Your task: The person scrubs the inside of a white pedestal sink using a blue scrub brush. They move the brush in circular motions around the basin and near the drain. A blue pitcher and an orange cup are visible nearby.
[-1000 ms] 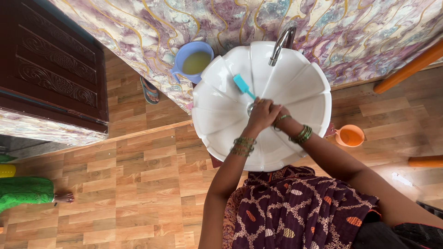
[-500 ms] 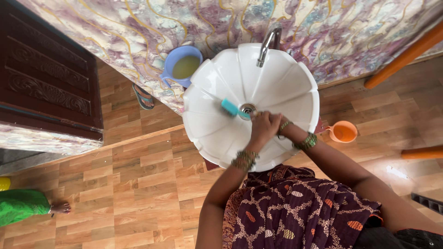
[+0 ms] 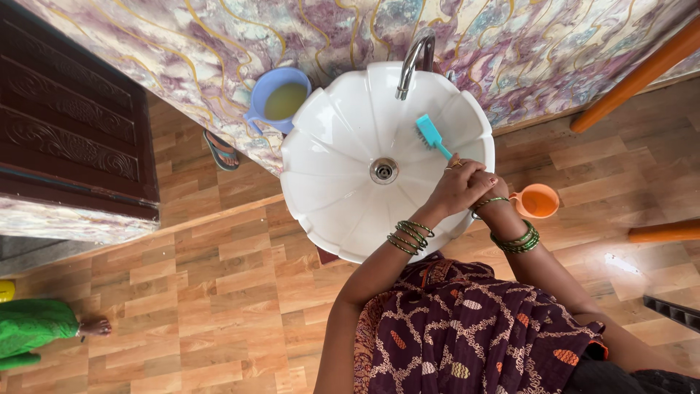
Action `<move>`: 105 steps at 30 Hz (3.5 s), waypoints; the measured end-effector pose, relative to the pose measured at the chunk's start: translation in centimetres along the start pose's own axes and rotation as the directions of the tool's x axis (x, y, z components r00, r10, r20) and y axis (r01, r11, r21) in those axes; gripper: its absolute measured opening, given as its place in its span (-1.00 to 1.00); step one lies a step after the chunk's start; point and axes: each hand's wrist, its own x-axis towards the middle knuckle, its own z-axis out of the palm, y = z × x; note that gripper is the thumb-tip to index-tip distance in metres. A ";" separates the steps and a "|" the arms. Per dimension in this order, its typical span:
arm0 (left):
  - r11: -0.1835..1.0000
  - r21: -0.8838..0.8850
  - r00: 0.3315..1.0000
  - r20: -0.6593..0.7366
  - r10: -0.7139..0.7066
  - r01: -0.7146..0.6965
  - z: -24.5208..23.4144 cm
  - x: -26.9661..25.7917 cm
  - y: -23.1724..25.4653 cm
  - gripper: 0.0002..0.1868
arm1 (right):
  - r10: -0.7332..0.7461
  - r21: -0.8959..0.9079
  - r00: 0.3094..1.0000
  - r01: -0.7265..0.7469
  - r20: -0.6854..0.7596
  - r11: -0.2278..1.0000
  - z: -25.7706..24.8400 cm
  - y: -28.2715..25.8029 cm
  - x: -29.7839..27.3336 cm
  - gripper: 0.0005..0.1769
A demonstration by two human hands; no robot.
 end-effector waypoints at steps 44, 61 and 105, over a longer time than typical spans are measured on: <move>0.914 0.180 0.919 -0.234 -0.318 0.363 -9.3 -4.7 -3.4 -0.47 | -0.121 0.122 0.865 0.070 0.487 0.990 1.4 -10.8 8.7 -0.56; 0.963 0.158 0.973 -0.107 -0.205 0.220 -5.4 -2.2 -4.1 -0.52 | 0.023 0.015 0.903 -0.033 0.430 0.999 2.2 -5.6 5.7 -0.64; 0.941 0.233 0.927 0.225 -0.299 0.246 -3.3 -8.8 12.0 -0.23 | -0.119 0.200 0.731 -0.025 0.672 0.979 -18.7 -6.9 -6.4 -0.79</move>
